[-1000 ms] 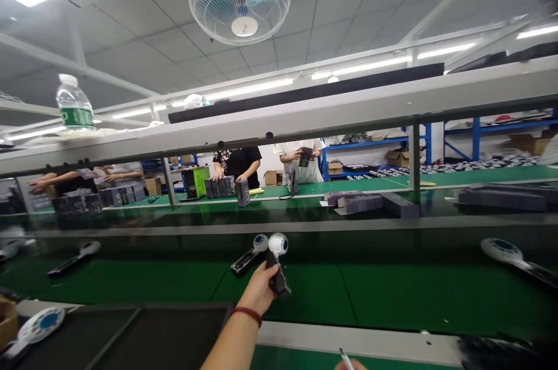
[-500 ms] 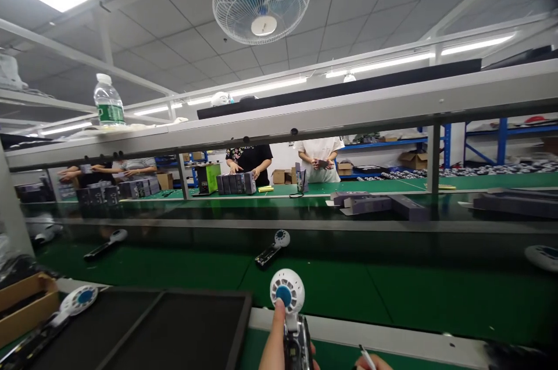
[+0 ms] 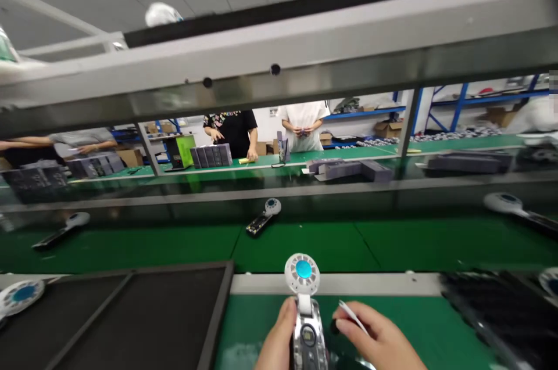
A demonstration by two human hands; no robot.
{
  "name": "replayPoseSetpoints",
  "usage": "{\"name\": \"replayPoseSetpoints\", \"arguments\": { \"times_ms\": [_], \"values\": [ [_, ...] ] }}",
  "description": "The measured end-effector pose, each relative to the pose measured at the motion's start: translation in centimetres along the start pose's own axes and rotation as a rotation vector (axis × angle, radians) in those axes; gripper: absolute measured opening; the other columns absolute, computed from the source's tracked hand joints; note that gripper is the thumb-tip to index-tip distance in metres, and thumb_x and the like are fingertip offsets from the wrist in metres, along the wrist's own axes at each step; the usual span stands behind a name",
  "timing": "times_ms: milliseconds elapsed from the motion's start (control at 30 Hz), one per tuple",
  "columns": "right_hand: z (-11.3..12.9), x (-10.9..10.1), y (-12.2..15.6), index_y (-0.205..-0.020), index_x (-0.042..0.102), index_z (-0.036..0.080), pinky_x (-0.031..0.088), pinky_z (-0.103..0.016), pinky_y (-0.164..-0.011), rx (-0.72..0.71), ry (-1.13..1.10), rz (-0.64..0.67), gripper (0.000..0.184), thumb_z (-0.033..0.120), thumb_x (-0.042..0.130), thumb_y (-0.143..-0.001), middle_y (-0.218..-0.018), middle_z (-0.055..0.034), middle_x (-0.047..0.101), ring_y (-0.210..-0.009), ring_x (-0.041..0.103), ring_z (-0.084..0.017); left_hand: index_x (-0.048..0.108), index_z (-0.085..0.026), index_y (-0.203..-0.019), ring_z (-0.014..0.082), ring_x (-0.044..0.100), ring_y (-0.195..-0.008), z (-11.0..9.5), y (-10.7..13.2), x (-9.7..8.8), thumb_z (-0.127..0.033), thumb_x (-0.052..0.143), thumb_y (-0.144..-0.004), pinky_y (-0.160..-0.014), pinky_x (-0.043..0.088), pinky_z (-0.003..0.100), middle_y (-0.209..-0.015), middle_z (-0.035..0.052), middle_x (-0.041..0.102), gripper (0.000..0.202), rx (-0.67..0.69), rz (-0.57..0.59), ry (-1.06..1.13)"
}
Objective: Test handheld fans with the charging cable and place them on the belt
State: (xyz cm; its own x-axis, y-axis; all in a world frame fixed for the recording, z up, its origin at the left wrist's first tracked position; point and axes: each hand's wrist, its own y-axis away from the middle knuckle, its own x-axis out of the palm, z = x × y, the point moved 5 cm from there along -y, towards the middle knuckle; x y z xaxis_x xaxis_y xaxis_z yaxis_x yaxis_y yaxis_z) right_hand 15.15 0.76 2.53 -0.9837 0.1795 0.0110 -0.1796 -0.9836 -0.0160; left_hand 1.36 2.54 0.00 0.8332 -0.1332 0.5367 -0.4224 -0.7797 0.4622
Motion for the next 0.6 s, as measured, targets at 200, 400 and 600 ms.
{"name": "replayPoseSetpoints", "arguments": {
  "times_ms": [200, 400, 600],
  "values": [
    [2.5, 1.4, 1.6, -0.074, 0.061, 0.021, 0.042, -0.024, -0.062, 0.026, 0.147, 0.166, 0.010, 0.023, 0.055, -0.066, -0.071, 0.0007, 0.063, -0.069, 0.056, -0.019, 0.048, -0.023, -0.099, 0.0137, 0.057, -0.055, -0.4, 1.2, 1.5, -0.052, 0.049, -0.074, -0.059, 0.040, 0.026, -0.068, 0.0000, 0.062, 0.039, 0.026, 0.085, -0.030],
    [3.5, 2.1, 2.3, -0.064, 0.058, 0.022, 0.039, -0.025, -0.066, -0.026, 0.288, 0.188, 0.011, 0.022, 0.051, -0.072, -0.075, -0.0001, 0.056, -0.073, 0.052, -0.018, 0.055, -0.020, -0.089, 0.0171, 0.057, -0.077, -0.7, 1.4, 1.8, -0.046, 0.061, -0.068, -0.069, 0.037, 0.024, -0.075, 0.0006, 0.061, 0.033, 0.139, 0.073, 0.009],
    [3.9, 2.2, 2.6, -0.063, 0.051, 0.021, 0.039, -0.024, -0.067, -0.070, 0.334, 0.203, 0.013, 0.019, 0.047, -0.075, -0.081, 0.0000, 0.050, -0.075, 0.052, -0.016, 0.054, -0.022, -0.092, 0.0150, 0.051, -0.086, -0.9, 2.7, 3.1, -0.034, 0.045, -0.083, -0.076, 0.035, 0.023, -0.087, 0.0002, 0.059, 0.018, 0.177, 0.160, 0.017]
  ]
}}
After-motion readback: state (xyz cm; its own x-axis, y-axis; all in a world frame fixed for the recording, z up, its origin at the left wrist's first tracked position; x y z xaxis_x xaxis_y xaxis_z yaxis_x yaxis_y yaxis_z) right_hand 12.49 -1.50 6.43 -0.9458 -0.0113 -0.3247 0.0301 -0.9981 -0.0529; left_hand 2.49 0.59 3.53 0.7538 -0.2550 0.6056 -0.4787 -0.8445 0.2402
